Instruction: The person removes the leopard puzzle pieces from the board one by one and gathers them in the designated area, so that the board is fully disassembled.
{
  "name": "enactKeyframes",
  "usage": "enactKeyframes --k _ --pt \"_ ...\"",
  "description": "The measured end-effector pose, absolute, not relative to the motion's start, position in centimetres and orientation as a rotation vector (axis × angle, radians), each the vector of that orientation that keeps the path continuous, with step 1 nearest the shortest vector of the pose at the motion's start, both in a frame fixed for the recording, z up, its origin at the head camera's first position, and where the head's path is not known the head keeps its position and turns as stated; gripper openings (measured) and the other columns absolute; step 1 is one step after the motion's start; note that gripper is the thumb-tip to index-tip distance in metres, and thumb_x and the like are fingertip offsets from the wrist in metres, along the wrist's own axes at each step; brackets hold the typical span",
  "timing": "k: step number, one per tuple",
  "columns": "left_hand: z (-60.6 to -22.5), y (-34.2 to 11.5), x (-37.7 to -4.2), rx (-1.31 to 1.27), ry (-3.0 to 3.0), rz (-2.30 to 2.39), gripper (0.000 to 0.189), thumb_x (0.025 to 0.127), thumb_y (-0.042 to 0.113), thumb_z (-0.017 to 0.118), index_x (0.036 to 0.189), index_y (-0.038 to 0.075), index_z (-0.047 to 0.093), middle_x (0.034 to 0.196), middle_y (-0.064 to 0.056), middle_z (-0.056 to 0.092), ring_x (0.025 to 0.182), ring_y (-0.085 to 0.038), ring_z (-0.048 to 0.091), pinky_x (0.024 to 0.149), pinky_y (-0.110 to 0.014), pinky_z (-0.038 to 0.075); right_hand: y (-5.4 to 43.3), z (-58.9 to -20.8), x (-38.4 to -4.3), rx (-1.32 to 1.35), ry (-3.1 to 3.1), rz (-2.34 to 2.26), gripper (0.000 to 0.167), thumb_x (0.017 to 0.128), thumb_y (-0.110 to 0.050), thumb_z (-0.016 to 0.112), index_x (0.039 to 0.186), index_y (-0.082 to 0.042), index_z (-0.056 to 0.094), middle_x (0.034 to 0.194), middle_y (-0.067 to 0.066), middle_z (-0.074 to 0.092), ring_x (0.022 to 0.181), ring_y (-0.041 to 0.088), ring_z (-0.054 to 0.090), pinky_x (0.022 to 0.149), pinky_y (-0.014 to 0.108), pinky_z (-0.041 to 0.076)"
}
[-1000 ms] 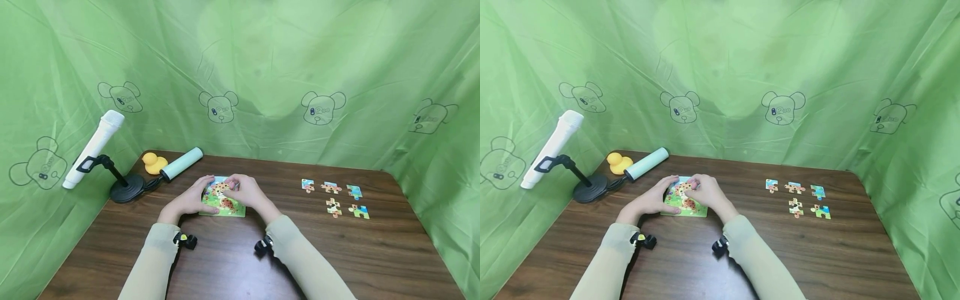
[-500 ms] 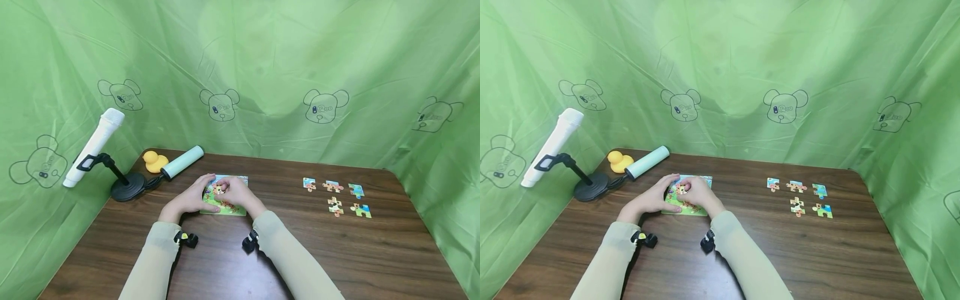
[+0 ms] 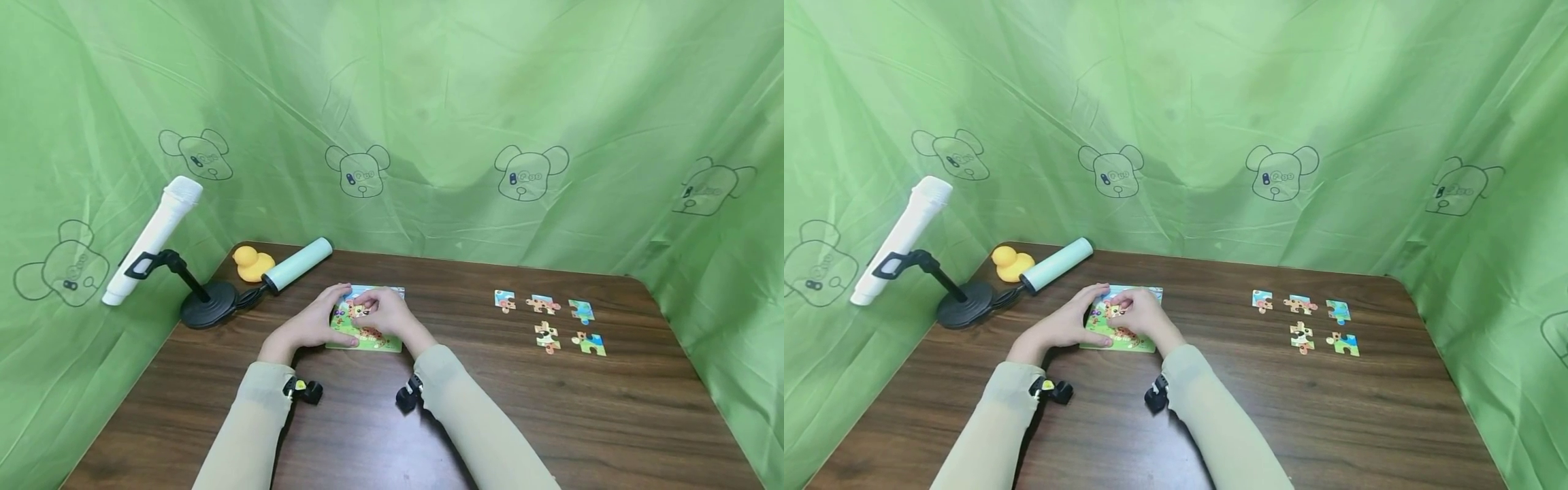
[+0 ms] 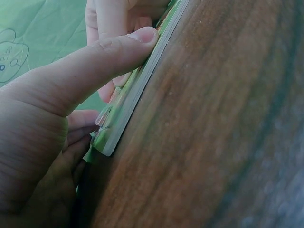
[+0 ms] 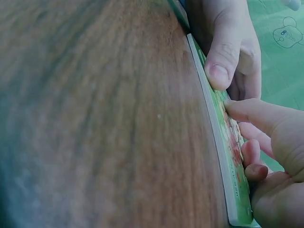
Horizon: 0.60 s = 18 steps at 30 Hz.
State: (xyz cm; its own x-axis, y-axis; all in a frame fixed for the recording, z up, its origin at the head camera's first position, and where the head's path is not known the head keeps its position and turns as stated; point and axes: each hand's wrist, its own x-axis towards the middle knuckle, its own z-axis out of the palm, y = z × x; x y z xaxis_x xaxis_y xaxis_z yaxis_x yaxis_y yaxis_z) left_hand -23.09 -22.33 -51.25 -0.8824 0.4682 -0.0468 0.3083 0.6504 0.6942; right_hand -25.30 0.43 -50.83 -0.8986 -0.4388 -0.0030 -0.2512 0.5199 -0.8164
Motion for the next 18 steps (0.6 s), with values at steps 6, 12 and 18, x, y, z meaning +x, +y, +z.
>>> enactKeyframes --k 6,12,18 --pt "-51.37 -22.33 -23.16 0.645 2.648 1.053 0.124 0.078 0.05 0.1 0.17 0.003 0.031 0.178 -0.018 0.025 0.163 -0.039 0.026 0.129 -0.061 0.03 0.49 -50.93 -25.16 -0.596 2.55 -1.357 0.039 0.081 -0.015 0.098 0.117 -0.012 0.082 0.102 0.005 0.072 0.081 0.008 0.06 0.072 0.022 0.052" --pt "-51.58 -22.4 -23.25 0.653 2.657 1.053 0.125 0.077 0.051 0.099 0.17 0.002 0.032 0.177 -0.019 0.025 0.163 -0.04 0.025 0.129 -0.062 0.029 0.53 -51.08 -25.02 -0.64 2.514 -1.425 0.039 0.082 -0.012 0.097 0.117 -0.01 0.079 0.1 0.004 0.073 0.078 0.009 0.06 0.07 0.023 0.051" --pt "-51.66 -22.35 -23.34 0.658 2.662 1.048 0.124 0.077 0.051 0.1 0.17 0.003 0.033 0.177 -0.018 0.026 0.163 -0.04 0.026 0.129 -0.06 0.029 0.58 -51.21 -25.0 -0.64 2.493 -1.444 0.039 0.083 -0.012 0.096 0.117 -0.011 0.077 0.097 0.002 0.072 0.076 0.01 0.061 0.068 0.023 0.051"
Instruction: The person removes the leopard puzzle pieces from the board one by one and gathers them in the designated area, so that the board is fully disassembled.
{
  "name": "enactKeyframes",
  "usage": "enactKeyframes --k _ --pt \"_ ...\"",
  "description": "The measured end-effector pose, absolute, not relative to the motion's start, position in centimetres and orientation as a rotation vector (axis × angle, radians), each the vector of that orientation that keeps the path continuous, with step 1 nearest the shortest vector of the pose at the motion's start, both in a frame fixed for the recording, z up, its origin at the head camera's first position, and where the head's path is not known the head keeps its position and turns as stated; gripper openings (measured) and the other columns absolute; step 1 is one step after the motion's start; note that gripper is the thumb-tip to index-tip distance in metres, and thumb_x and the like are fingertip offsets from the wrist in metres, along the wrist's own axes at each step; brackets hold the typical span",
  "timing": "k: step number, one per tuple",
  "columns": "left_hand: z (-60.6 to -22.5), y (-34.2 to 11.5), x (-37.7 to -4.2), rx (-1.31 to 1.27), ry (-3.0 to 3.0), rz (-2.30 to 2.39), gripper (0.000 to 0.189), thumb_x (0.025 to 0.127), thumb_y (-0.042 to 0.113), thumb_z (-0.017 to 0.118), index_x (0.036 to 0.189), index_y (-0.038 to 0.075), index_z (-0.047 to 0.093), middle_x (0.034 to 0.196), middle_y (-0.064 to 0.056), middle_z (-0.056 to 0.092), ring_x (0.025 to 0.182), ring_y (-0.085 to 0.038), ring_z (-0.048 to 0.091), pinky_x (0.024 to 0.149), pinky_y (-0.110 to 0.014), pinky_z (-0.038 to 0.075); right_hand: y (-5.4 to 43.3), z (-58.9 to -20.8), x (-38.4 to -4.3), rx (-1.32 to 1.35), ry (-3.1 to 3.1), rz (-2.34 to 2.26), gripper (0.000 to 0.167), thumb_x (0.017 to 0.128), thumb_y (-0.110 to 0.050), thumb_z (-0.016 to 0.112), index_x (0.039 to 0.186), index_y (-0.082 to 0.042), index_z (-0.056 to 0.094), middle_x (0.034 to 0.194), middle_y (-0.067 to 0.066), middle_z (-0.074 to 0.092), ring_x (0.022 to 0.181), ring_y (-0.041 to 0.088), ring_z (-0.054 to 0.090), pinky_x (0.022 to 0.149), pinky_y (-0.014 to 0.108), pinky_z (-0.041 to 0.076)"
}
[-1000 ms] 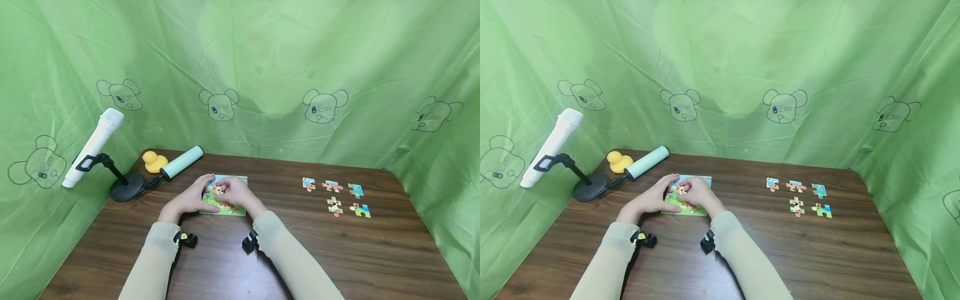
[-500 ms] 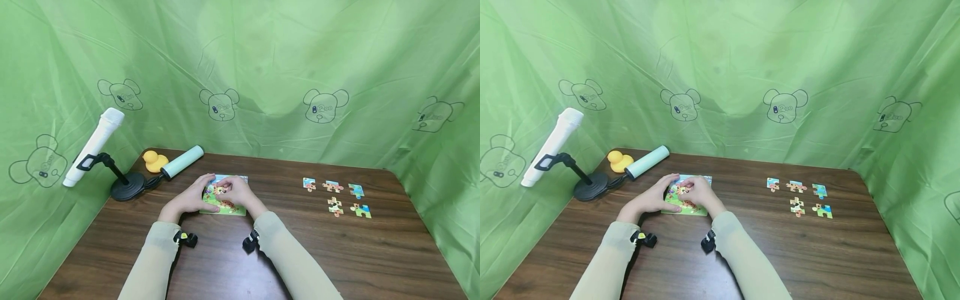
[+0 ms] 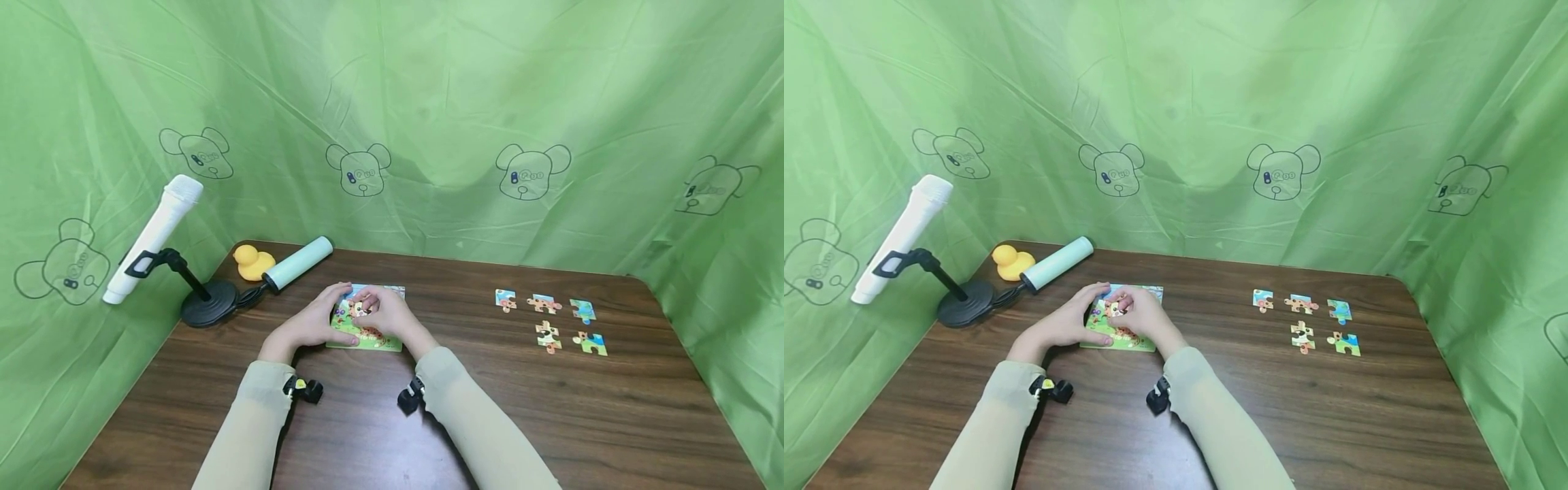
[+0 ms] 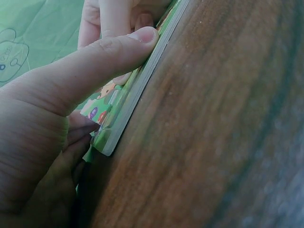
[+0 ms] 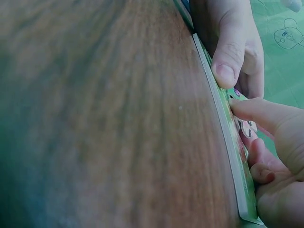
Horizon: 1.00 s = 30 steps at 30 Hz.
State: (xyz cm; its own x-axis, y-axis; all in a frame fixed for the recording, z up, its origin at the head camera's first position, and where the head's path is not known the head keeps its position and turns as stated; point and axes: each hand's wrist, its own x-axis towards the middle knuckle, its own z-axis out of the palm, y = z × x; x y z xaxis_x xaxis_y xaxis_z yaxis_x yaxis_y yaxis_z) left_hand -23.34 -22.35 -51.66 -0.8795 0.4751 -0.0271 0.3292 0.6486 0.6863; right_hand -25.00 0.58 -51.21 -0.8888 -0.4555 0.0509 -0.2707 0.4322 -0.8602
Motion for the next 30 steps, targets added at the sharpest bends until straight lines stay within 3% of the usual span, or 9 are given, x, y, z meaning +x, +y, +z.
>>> enactKeyframes --k 12,30 --pt "-51.5 -22.3 -23.2 0.654 2.659 1.069 0.124 0.076 0.049 0.101 0.169 0.003 0.034 0.176 -0.018 0.028 0.162 -0.038 0.028 0.129 -0.06 0.029 0.8 -50.6 -24.8 -0.603 2.552 -1.369 0.043 0.081 -0.013 0.096 0.121 -0.011 0.081 0.1 -0.001 0.075 0.083 0.007 0.065 0.077 0.024 0.057" --pt "-51.6 -22.3 -23.2 0.643 2.662 1.049 0.125 0.077 0.053 0.099 0.17 0.005 0.032 0.178 -0.018 0.025 0.163 -0.041 0.026 0.128 -0.063 0.029 1.9 -50.7 -24.9 -0.621 2.496 -1.463 0.044 0.08 -0.012 0.094 0.122 -0.01 0.083 0.101 0.0 0.08 0.082 0.006 0.07 0.077 0.023 0.06"
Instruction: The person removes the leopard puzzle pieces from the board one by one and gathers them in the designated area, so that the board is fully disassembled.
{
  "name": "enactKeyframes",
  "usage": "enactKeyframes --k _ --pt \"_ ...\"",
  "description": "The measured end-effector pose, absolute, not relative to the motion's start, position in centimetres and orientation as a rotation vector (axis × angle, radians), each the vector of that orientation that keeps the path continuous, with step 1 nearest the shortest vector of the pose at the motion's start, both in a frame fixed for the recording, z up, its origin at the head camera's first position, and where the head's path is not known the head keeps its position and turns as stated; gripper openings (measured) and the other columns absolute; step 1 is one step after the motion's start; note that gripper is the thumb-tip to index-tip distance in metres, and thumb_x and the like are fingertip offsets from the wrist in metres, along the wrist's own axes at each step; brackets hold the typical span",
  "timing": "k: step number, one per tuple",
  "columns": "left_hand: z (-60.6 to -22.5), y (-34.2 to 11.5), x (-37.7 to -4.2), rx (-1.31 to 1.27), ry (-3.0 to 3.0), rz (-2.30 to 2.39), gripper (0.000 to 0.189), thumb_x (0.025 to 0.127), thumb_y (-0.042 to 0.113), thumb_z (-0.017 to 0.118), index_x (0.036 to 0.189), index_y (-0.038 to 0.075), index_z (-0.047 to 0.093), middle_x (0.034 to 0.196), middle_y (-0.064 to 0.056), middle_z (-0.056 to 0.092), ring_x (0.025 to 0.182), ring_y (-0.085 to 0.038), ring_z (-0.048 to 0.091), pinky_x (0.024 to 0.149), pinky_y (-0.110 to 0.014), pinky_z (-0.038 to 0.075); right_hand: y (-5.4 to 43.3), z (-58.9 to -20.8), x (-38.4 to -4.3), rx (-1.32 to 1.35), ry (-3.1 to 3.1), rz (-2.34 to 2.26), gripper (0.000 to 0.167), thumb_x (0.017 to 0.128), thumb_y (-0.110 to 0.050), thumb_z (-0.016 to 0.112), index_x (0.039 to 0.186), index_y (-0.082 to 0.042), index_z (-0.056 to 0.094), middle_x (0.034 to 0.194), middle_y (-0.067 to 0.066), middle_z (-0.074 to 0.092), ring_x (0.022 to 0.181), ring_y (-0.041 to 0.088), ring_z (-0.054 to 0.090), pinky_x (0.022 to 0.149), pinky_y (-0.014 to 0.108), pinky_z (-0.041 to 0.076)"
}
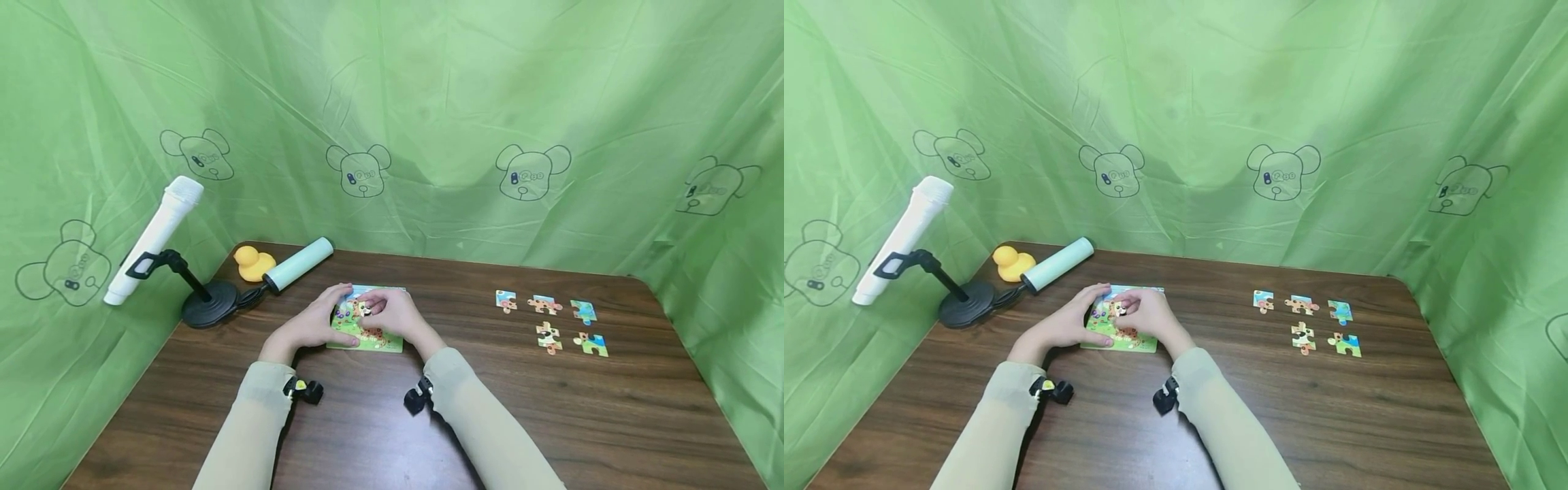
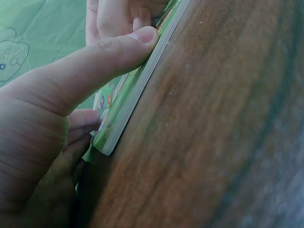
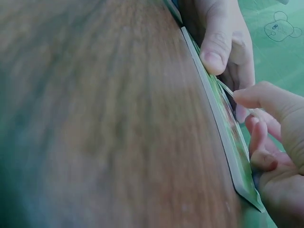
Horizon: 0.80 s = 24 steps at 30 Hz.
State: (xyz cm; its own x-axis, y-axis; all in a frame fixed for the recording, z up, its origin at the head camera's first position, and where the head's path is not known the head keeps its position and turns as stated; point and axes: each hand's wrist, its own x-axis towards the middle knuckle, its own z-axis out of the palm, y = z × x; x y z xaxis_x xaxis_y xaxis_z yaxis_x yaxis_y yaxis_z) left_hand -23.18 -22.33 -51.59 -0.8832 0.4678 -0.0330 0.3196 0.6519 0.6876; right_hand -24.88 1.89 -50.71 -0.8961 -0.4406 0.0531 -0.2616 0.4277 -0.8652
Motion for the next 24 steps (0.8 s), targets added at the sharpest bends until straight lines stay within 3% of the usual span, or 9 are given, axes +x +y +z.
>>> enactKeyframes --k 10,19,24 --pt "-51.3 -22.2 -22.9 0.61 2.658 1.05 0.125 0.076 0.056 0.099 0.17 0.007 0.033 0.179 -0.017 0.024 0.164 -0.042 0.024 0.128 -0.065 0.028 3.7 -49.8 -24.3 -0.525 2.283 -1.747 0.045 0.079 -0.006 0.097 0.123 -0.008 0.083 0.102 0.003 0.08 0.088 0.013 0.073 0.075 0.026 0.061" --pt "-51.6 -22.3 -23.1 0.615 2.667 1.046 0.125 0.076 0.057 0.098 0.17 0.008 0.033 0.179 -0.017 0.024 0.164 -0.042 0.024 0.128 -0.065 0.027 7.4 -48.5 -23.7 -0.666 2.372 -1.688 0.048 0.082 -0.014 0.098 0.126 -0.011 0.082 0.109 0.004 0.082 0.088 0.017 0.077 0.076 0.03 0.062" --pt "-51.6 -22.3 -23.1 0.614 2.679 1.034 0.125 0.076 0.057 0.098 0.17 0.007 0.033 0.179 -0.016 0.025 0.164 -0.041 0.023 0.128 -0.065 0.028 9.8 -48.0 -23.1 -0.711 2.402 -1.66 0.049 0.084 -0.011 0.096 0.129 -0.005 0.079 0.103 0.004 0.082 0.083 0.017 0.077 0.071 0.028 0.061"
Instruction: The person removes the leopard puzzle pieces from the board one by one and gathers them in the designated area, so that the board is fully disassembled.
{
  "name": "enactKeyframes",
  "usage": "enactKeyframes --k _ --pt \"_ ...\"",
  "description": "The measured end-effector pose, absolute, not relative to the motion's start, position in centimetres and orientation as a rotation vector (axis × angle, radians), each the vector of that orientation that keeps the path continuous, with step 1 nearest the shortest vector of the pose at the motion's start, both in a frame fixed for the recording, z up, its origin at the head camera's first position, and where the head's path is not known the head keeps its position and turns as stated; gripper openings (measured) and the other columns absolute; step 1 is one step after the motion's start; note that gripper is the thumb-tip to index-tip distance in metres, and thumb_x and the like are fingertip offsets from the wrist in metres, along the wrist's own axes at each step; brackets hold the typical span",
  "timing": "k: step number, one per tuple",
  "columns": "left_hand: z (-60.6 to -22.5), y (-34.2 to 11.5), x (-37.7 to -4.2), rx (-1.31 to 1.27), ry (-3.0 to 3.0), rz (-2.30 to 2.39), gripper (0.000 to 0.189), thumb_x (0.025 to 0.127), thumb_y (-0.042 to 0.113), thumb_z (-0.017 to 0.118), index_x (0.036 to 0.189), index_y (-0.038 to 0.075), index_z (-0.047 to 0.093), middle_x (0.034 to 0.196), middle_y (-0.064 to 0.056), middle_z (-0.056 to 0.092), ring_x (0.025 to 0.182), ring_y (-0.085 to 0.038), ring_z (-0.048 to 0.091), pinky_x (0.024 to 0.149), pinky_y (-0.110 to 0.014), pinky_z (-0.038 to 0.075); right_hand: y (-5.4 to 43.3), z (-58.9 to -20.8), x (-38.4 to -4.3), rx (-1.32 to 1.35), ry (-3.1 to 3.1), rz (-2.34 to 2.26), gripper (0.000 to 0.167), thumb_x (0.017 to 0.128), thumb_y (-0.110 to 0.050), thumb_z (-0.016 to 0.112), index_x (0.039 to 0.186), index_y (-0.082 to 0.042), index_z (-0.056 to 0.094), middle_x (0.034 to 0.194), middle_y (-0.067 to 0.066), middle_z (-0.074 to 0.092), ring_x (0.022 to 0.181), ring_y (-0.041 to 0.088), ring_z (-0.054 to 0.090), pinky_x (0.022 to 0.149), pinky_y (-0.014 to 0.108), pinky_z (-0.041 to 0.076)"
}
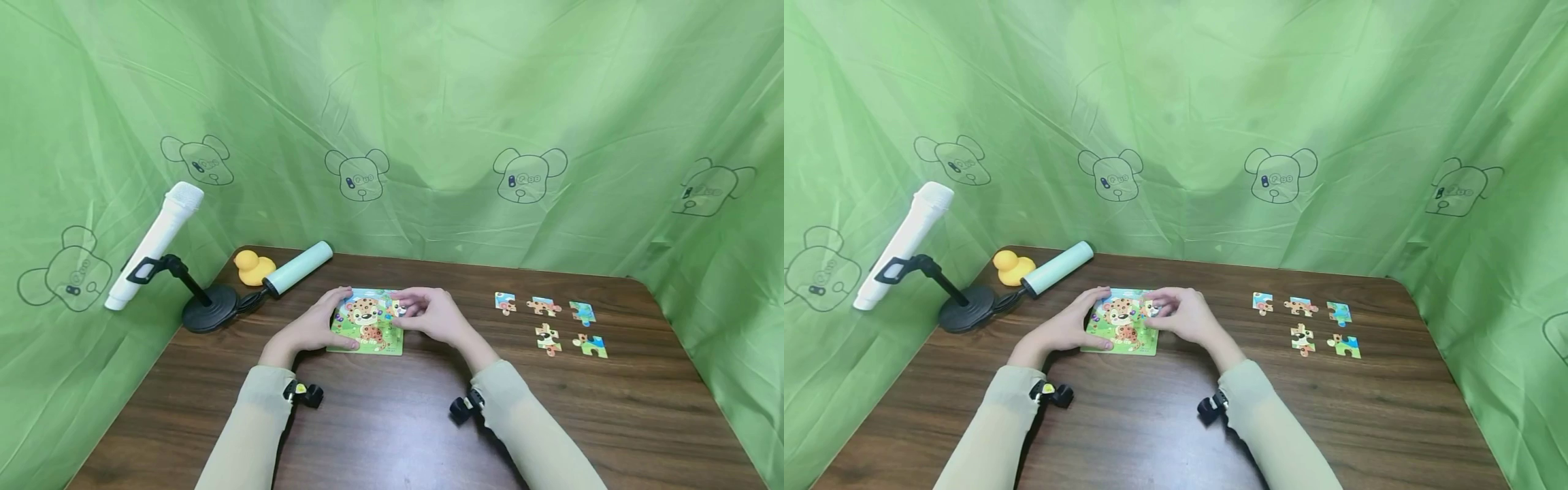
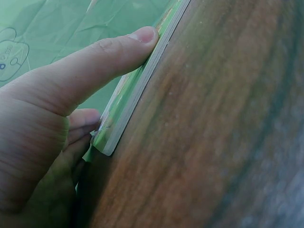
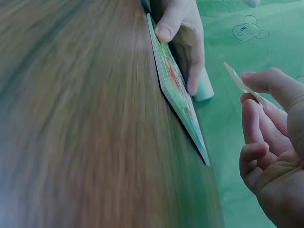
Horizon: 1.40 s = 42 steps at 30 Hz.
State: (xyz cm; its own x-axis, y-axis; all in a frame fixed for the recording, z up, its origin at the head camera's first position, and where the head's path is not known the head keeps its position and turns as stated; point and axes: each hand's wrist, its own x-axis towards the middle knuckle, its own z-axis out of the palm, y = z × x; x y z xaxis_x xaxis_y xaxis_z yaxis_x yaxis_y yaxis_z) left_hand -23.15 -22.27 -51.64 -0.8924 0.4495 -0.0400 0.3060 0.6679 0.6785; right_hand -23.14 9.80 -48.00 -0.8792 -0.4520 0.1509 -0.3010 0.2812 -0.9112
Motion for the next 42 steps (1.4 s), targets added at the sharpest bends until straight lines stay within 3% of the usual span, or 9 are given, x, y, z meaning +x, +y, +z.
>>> enactKeyframes --k 7,17,23,35,42 --pt "-51.8 -22.2 -23.0 0.612 2.665 1.038 0.125 0.077 0.057 0.098 0.171 0.008 0.031 0.179 -0.016 0.024 0.165 -0.04 0.022 0.129 -0.064 0.027 13.3 -47.7 -22.0 -0.736 2.503 -1.561 0.047 0.085 -0.015 0.096 0.129 -0.008 0.079 0.09 -0.003 0.078 0.08 0.015 0.072 0.07 0.027 0.056" --pt "-51.9 -22.2 -23.0 0.611 2.669 1.015 0.127 0.076 0.059 0.098 0.171 0.009 0.031 0.18 -0.015 0.023 0.166 -0.039 0.02 0.129 -0.063 0.026 19.1 -47.1 -20.3 -0.71 2.603 -1.48 0.048 0.086 -0.022 0.096 0.13 -0.013 0.079 0.097 -0.006 0.076 0.087 0.017 0.069 0.07 0.028 0.053" --pt "-51.8 -22.2 -23.0 0.619 2.662 1.034 0.126 0.077 0.056 0.098 0.171 0.007 0.031 0.179 -0.016 0.023 0.166 -0.04 0.02 0.129 -0.065 0.026 23.0 -46.5 -19.8 -0.675 2.669 -1.453 0.047 0.086 -0.021 0.096 0.129 -0.013 0.079 0.087 -0.001 0.07 0.08 0.016 0.064 0.067 0.027 0.051" --pt "-51.4 -22.0 -23.2 0.612 2.66 1.029 0.125 0.077 0.056 0.098 0.171 0.008 0.03 0.18 -0.016 0.022 0.165 -0.04 0.02 0.129 -0.065 0.027 30.5 -46.9 -20.0 -0.592 2.654 -1.473 0.045 0.087 -0.013 0.095 0.128 -0.011 0.078 0.081 0.007 0.061 0.064 0.012 0.053 0.046 0.027 0.044" --pt "-51.4 -22.3 -22.9 0.596 2.662 1.008 0.125 0.078 0.057 0.097 0.172 0.008 0.03 0.18 -0.016 0.021 0.166 -0.039 0.02 0.129 -0.064 0.026 31.9 -47.9 -20.2 -0.604 2.663 -1.335 0.047 0.087 -0.018 0.095 0.13 -0.011 0.077 0.078 0.005 0.056 0.059 0.011 0.051 0.042 0.03 0.049"
